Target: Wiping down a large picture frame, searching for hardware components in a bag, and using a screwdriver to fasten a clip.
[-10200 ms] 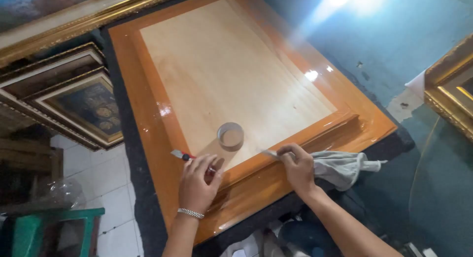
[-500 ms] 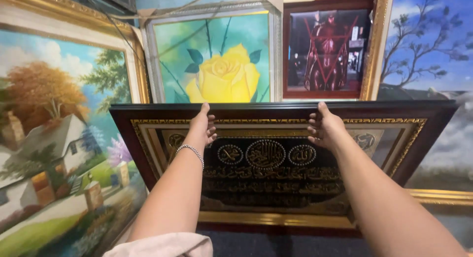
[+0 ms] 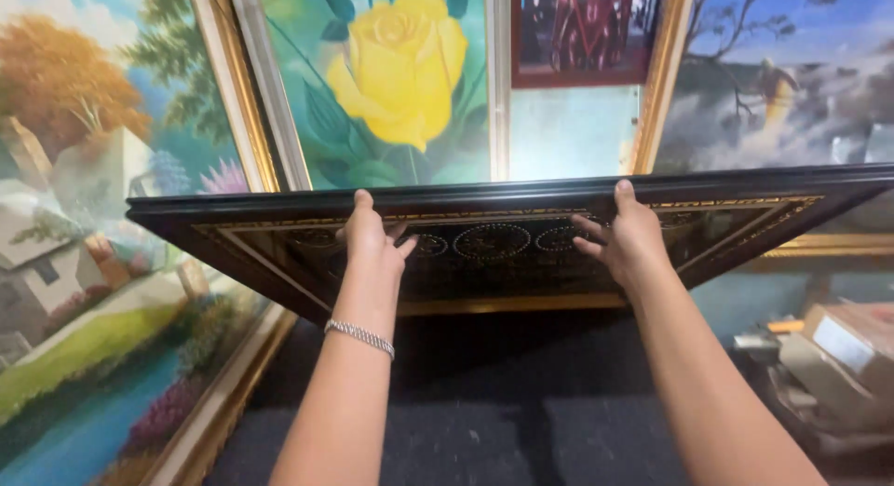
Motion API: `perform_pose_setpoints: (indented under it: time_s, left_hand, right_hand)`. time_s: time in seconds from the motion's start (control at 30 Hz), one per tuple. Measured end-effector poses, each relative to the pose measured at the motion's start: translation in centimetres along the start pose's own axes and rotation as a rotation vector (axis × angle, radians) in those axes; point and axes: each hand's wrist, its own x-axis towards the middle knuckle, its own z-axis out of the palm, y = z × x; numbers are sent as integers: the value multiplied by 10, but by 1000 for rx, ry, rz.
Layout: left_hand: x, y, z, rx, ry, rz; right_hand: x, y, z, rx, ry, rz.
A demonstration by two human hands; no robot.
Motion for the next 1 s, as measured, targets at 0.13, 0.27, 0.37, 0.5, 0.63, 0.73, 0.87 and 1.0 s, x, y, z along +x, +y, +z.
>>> perform_pose_setpoints:
  time_s: [0.13,0.27,0.37,0.5,0.63,0.73,0.87,1.0]
  left_hand:
    - [-39,-12,-22,-67,62,-91]
    - [-83,-26,-49,-222,189,-184]
    - [-98,-59,-94,-251,283,-187]
    - [-135,-80,-121,-179,460,-240]
    - [-159,-107,-154,-41,655,-334]
    - [-162,-136,-189,54,791,-399]
    - [-162,-169,-233,146,834,-480]
    - [-158,-213,-302,353,613,-571]
  right_hand:
    - [-78,-2,-10,-3,49,74]
    - [-132,13,-29,-13,98,184]
    - [-157,46,-54,31,115,264]
    - [-170,123,-103,52,237,373]
    - [-194,161,-117,51,440,508]
    - [-209,191,-129,47,585,594]
    - [-213,246,-166,25,617,718]
    - [-234,250,-173,-177,514,903]
